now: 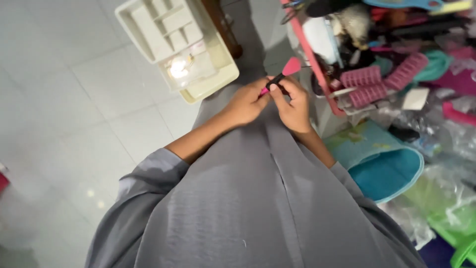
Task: Organizing jewelry, hair rollers, brushes, and other personal accessories into containers.
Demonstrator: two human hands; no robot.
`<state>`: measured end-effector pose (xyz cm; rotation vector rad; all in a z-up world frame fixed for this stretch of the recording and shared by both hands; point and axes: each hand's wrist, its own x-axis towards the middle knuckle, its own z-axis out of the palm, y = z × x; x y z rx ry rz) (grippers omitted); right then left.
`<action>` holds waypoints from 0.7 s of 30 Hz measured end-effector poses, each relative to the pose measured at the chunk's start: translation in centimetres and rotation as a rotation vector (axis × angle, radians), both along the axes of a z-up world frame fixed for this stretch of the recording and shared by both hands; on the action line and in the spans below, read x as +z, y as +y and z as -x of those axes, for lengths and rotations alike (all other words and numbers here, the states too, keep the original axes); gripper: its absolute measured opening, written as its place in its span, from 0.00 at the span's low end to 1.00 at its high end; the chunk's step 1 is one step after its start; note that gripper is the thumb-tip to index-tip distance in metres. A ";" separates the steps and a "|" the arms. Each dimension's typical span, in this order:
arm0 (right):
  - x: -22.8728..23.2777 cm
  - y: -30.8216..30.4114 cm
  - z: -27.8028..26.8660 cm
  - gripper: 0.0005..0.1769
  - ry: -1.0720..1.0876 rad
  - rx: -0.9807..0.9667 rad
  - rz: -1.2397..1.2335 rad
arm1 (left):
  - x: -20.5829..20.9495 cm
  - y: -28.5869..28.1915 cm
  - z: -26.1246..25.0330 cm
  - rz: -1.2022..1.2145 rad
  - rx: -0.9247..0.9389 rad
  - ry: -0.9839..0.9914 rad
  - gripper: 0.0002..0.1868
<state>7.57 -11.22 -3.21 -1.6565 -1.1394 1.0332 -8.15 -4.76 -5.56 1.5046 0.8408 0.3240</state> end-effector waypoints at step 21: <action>-35.4 1.5 16.7 0.15 1.031 0.021 0.896 | -4.9 -4.9 24.4 0.253 0.659 0.241 0.06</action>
